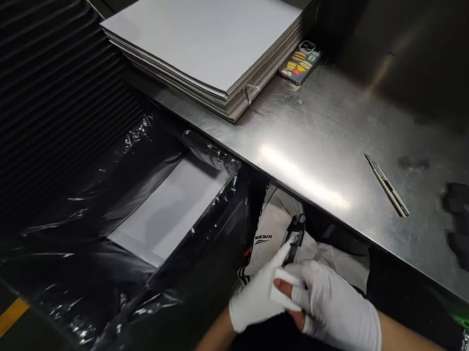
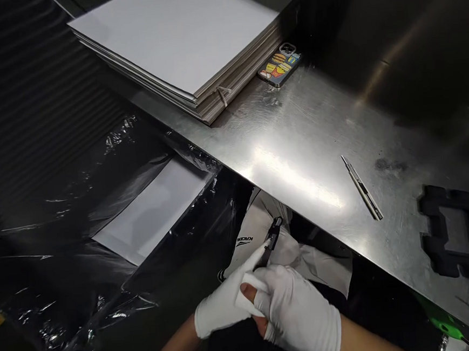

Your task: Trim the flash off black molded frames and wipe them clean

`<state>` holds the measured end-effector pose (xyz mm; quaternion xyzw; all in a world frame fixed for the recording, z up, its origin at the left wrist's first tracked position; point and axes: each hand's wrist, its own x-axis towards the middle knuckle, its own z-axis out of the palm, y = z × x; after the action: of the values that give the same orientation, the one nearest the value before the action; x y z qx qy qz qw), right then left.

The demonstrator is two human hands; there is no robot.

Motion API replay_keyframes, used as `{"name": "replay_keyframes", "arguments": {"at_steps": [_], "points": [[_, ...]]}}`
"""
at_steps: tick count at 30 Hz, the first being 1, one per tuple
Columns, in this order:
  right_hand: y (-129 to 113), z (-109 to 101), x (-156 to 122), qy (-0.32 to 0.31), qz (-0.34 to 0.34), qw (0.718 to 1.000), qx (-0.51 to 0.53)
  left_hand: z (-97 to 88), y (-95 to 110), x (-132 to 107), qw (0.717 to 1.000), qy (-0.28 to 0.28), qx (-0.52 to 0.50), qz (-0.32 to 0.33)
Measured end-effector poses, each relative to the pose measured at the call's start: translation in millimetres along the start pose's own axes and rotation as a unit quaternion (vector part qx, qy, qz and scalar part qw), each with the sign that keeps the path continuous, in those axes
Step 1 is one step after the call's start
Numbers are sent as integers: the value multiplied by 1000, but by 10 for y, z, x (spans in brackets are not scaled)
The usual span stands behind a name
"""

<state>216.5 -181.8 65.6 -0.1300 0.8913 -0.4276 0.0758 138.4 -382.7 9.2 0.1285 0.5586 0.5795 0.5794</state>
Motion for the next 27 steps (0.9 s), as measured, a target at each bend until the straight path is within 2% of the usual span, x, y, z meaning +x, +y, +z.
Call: {"name": "replay_keyframes", "arguments": {"at_steps": [2, 5, 7, 11, 15, 18, 21, 23, 25, 26, 27], "points": [[13, -72, -36, 25, 34, 999, -18, 18, 43, 11, 1000, 18, 23, 3], [-6, -211, -104, 128, 98, 981, -108, 39, 96, 50, 995, 57, 81, 22], [-48, -241, -128, 156, 75, 978, -112, 33, 94, 62, 994, 58, 83, 34], [-79, -78, -103, 72, 4, 997, -19, -21, 22, 27, 998, 51, 47, 4], [-11, 140, -87, 63, 13, 996, -60, -37, -19, 0, 996, 61, 66, 6], [-1, 163, -58, 36, 5, 998, -41, 6, -18, 39, 1000, 20, 15, 4], [-4, -51, -21, 70, 48, 994, -72, 51, 84, 38, 996, 57, 65, 8], [14, -300, -63, 121, 89, 982, -116, 3, 238, -103, 987, 79, 141, 8], [63, -553, -188, 187, 106, 964, -158, -175, 442, -406, 974, 104, 202, -11], [102, -657, -273, 229, 115, 950, -177, -322, 552, -604, 963, 144, 225, -26], [149, -739, -362, 275, 133, 932, -193, -507, 660, -813, 946, 221, 229, -56]]}}
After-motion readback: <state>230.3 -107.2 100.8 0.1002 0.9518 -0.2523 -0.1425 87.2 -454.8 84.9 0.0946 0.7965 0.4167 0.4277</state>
